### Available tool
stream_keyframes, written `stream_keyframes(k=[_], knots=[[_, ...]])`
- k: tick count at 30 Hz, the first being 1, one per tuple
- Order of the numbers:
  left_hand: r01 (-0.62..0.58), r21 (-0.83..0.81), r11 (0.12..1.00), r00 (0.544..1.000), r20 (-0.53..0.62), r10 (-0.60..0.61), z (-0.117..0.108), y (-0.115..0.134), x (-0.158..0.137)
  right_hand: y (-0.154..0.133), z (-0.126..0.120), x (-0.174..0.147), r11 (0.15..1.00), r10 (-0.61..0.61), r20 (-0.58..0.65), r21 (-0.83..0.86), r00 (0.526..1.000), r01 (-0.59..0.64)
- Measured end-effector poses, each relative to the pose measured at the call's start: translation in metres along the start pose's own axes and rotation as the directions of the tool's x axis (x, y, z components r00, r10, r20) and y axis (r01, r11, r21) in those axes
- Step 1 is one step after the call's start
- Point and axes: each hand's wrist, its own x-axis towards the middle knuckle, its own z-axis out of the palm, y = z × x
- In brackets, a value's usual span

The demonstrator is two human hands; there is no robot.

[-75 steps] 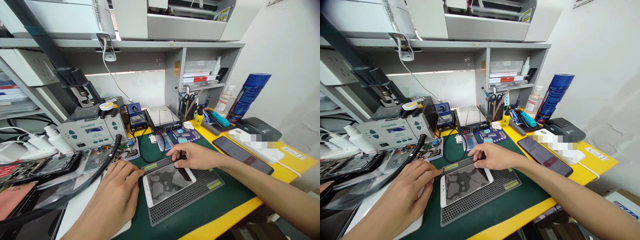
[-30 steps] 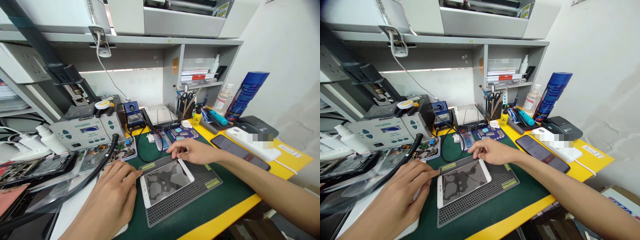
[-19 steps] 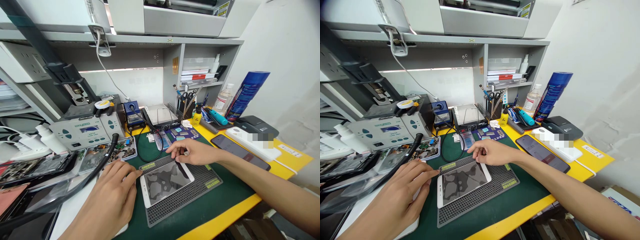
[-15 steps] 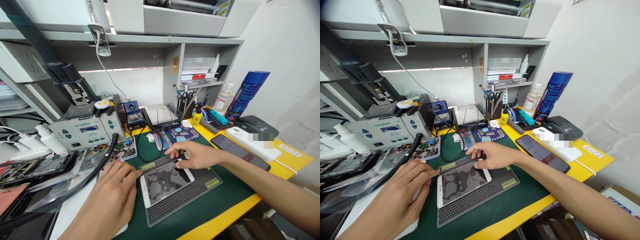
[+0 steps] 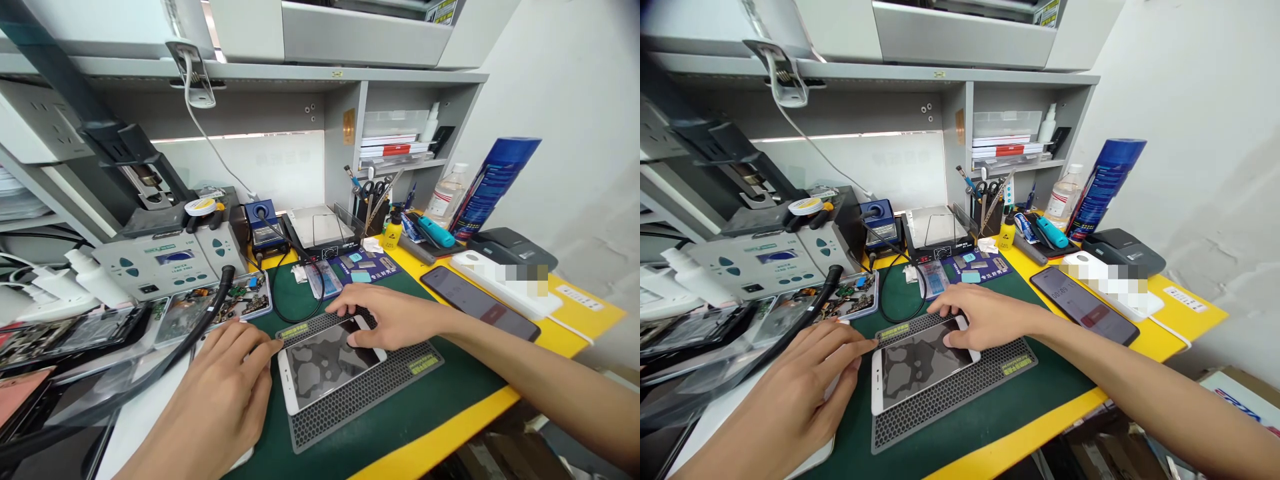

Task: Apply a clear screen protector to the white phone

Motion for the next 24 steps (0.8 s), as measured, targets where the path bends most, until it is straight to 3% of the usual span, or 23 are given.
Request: stream_keyframes(k=[24], knots=[[-0.039, 0.024, 0.999, 0.999, 0.002, 0.039, 0.000, 0.000, 0.001, 0.011, -0.020, -0.009, 0.994, -0.108, 0.195, 0.019, 0.975, 0.106]])
